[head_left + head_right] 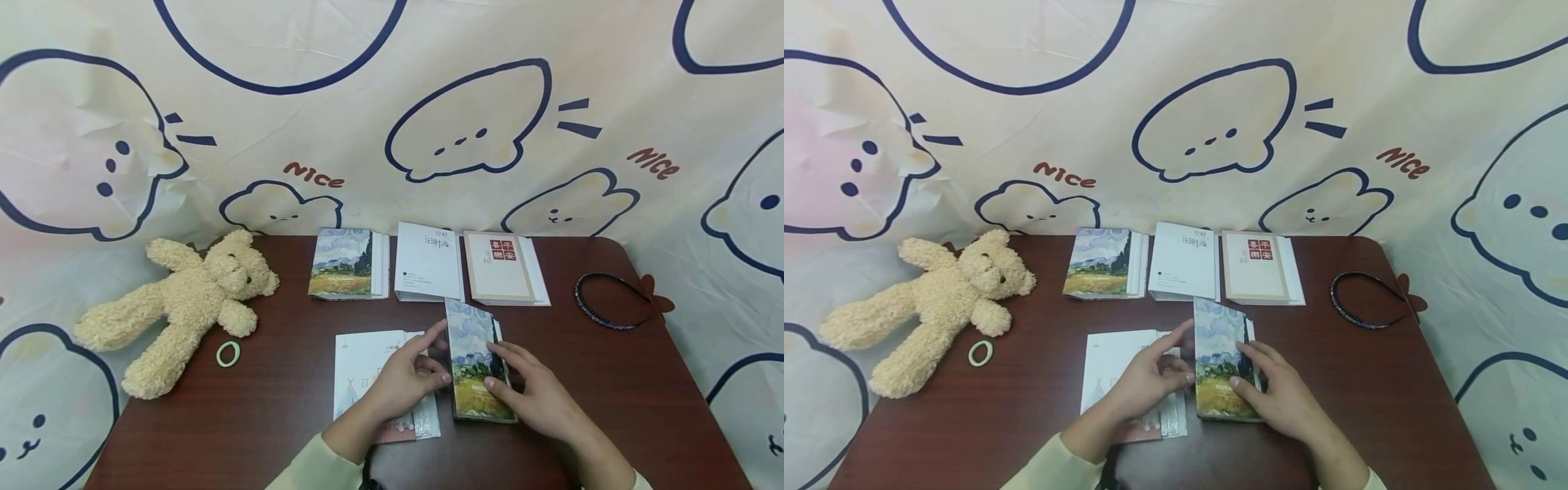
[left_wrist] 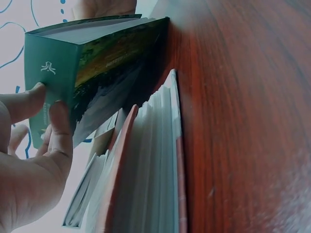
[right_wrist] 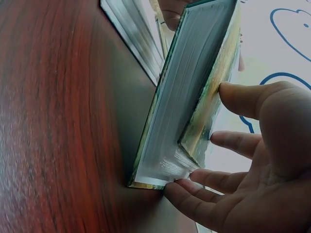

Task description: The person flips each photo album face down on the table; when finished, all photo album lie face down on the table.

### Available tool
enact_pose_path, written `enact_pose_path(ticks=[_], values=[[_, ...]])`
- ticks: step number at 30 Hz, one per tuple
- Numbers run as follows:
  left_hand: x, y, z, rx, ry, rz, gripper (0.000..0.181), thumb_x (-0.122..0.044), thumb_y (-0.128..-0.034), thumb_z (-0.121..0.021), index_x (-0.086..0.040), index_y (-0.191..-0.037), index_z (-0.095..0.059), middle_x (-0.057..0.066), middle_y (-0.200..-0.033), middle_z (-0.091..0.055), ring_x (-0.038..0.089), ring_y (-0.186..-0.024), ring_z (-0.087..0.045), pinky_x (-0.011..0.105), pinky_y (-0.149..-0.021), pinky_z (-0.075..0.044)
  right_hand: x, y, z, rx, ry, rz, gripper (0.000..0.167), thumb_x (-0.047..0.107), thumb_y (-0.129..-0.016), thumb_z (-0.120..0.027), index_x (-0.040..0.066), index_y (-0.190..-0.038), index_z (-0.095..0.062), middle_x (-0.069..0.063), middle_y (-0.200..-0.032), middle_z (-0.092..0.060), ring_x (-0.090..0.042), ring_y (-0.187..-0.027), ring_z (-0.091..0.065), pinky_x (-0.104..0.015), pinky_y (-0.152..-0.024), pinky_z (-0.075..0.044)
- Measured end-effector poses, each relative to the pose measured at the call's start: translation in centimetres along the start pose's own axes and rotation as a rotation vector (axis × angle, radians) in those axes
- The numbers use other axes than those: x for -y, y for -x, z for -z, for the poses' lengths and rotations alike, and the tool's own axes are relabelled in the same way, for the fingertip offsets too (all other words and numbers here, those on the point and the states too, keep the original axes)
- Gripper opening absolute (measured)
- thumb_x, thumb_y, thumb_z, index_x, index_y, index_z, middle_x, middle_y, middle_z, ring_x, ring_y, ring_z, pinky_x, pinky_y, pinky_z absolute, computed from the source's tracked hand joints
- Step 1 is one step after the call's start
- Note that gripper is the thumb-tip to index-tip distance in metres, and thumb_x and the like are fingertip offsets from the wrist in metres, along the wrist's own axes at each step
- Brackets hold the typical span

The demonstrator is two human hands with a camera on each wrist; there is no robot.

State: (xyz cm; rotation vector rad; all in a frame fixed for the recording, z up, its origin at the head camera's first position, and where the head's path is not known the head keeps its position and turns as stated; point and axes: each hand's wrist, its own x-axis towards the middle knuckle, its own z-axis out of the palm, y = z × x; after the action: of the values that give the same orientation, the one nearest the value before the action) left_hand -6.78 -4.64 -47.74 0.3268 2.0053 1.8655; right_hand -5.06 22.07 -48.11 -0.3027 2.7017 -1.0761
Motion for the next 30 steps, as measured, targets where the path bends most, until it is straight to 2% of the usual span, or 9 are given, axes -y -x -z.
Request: enact_pose_path(ticks=[6, 14, 22, 30], values=[[-0.2, -0.1, 0.1, -0.027, 0.02, 0.019, 0.092, 0.005, -0.0913, -0.075, -0.028, -0.164, -0.03, 0.009, -0.137, -0.054, 0.022, -0.099, -0.069, 0.029, -0.076, -0.061, 0.2, -0.2, -0.2, 0.013, -0.052, -0.002, 0.062, 0.05, -0.099, -0.068, 0.023, -0.153, -0.052, -0.017, -0.157, -0.045, -0.038, -0.126, -0.06, -0.054, -0.095, -0.056], [-0.1, 0.0, 0.2, -0.03, 0.065, 0.054, 0.09, -0.004, -0.0931, -0.077, -0.026, -0.165, -0.027, 0.008, -0.139, -0.053, 0.023, -0.106, -0.068, 0.031, -0.078, -0.06, 0.5, -0.4, -0.4, 0.036, -0.163, -0.016, 0.06, 0.043, -0.1, -0.069, 0.025, -0.154, -0.05, -0.015, -0.159, -0.042, -0.041, -0.135, -0.052, -0.052, -0.1, -0.054], [-0.5, 0.1, 0.4, -0.024, 0.108, 0.061, 0.084, -0.009, -0.0941, -0.078, -0.019, -0.163, -0.032, 0.011, -0.137, -0.054, 0.024, -0.111, -0.069, 0.032, -0.082, -0.06, 1.1, -0.6, -0.4, 0.075, -0.236, -0.023, 0.057, 0.04, -0.103, -0.066, 0.027, -0.156, -0.047, -0.018, -0.156, -0.046, -0.043, -0.139, -0.049, -0.066, -0.107, -0.042], [-1.2, 0.2, 0.5, -0.031, 0.086, 0.071, 0.081, -0.011, -0.0941, -0.078, -0.017, -0.162, -0.035, 0.012, -0.137, -0.051, 0.023, -0.112, -0.068, 0.033, -0.083, -0.06, 1.5, -0.9, -0.7, 0.102, -0.298, -0.06, 0.057, 0.039, -0.103, -0.065, 0.03, -0.156, -0.047, -0.017, -0.155, -0.049, -0.04, -0.143, -0.043, -0.069, -0.112, -0.033]])
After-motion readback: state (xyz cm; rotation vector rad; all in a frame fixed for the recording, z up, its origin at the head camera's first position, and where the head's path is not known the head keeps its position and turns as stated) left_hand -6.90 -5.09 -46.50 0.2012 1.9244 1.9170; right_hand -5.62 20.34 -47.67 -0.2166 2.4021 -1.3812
